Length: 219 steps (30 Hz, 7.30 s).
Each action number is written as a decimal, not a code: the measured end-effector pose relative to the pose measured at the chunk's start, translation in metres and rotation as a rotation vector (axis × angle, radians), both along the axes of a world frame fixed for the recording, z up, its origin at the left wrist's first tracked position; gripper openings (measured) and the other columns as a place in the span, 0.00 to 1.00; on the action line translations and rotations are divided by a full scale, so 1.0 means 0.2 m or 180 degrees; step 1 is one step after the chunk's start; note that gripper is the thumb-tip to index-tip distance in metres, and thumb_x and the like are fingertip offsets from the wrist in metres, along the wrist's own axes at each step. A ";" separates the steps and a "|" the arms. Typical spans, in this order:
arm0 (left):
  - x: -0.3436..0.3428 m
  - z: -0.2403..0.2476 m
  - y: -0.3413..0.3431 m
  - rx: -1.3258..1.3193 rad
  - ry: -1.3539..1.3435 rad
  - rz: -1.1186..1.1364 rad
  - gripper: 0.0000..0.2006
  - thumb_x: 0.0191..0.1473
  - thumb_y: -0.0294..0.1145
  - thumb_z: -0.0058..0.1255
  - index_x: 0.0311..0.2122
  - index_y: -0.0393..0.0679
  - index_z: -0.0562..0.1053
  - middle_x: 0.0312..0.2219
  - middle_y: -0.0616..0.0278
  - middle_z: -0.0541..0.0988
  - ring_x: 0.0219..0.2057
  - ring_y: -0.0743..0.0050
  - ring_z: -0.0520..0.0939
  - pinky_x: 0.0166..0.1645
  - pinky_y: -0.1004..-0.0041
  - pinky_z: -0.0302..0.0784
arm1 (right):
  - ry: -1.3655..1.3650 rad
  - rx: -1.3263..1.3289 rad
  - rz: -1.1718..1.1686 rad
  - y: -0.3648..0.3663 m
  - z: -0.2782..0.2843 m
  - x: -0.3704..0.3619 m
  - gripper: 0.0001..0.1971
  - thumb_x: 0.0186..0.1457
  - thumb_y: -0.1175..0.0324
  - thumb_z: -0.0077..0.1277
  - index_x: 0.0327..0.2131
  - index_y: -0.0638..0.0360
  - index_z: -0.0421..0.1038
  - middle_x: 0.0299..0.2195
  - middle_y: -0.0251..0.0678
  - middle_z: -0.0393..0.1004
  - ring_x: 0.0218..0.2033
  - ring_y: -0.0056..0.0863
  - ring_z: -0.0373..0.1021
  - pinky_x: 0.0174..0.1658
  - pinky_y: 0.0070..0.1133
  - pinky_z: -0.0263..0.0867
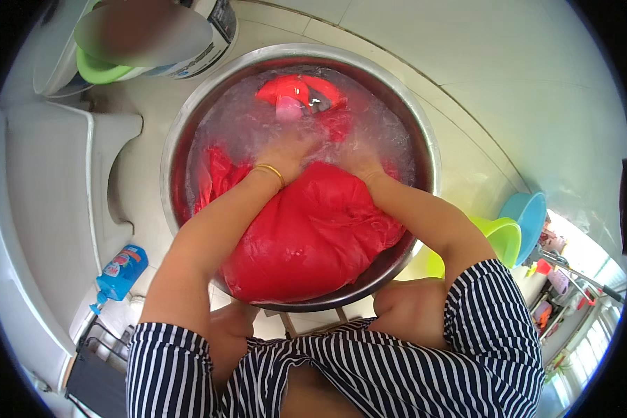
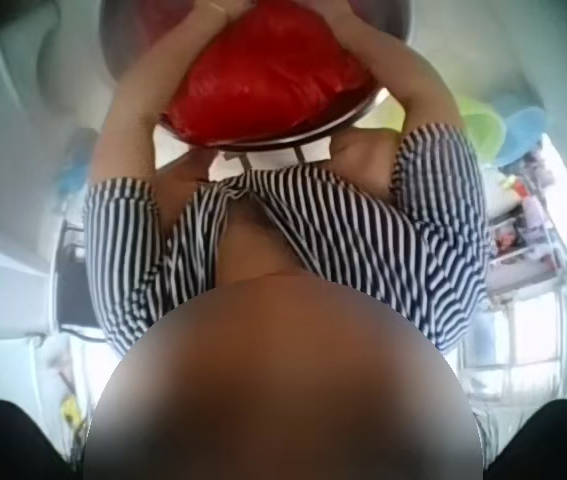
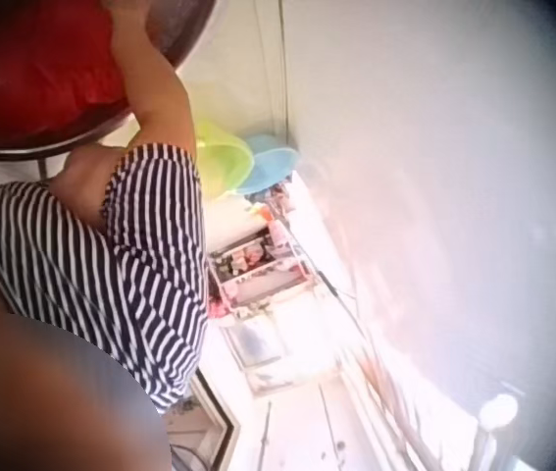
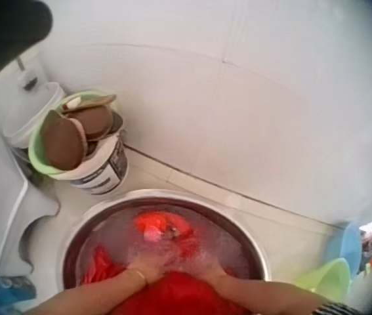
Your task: The person is hand-washing a red garment in a large metal basin filled with soapy water. They repeatedly submerge, agitate, and squeeze the fabric to clean it. The person also briefly reaches for a green plastic basin near the sink.
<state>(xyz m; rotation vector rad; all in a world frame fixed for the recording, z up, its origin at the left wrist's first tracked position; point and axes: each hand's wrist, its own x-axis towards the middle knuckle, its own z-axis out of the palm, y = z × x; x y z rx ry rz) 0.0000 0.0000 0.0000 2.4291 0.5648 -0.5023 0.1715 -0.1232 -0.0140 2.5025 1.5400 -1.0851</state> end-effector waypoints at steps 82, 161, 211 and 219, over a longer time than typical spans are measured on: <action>-0.02 0.31 -0.19 -0.1632 -0.0882 0.1952 0.27 0.70 0.50 0.37 0.61 0.39 0.70 0.65 0.51 0.64 0.70 0.60 0.57 0.72 0.65 0.48 | 0.1728 0.1848 0.1694 -0.22 0.85 -0.08 0.21 0.50 0.62 0.61 0.47 0.54 0.67 0.38 0.40 0.72 0.40 0.40 0.74 0.39 0.38 0.70; 0.24 -0.07 -0.01 0.0841 0.0388 0.1446 0.29 0.62 0.54 0.45 0.59 0.41 0.71 0.58 0.42 0.71 0.59 0.44 0.70 0.64 0.58 0.63 | 0.0874 0.0546 0.0634 0.14 0.22 0.31 0.22 0.53 0.69 0.54 0.53 0.55 0.73 0.53 0.53 0.73 0.49 0.54 0.72 0.53 0.39 0.70; 0.34 0.16 -0.08 0.0851 0.0151 0.1893 0.28 0.65 0.51 0.37 0.56 0.40 0.75 0.57 0.43 0.74 0.58 0.45 0.75 0.66 0.55 0.61 | 0.0419 0.0924 0.0040 0.21 0.24 0.15 0.21 0.59 0.52 0.48 0.44 0.59 0.78 0.44 0.51 0.79 0.46 0.48 0.76 0.50 0.41 0.70; 0.30 0.14 0.28 -0.0876 -0.0336 0.0405 0.31 0.65 0.59 0.37 0.63 0.49 0.69 0.62 0.51 0.70 0.65 0.51 0.67 0.68 0.60 0.59 | 0.0444 0.1835 0.0430 -0.04 0.70 -0.07 0.31 0.52 0.41 0.55 0.49 0.56 0.70 0.31 0.46 0.78 0.30 0.47 0.77 0.33 0.37 0.73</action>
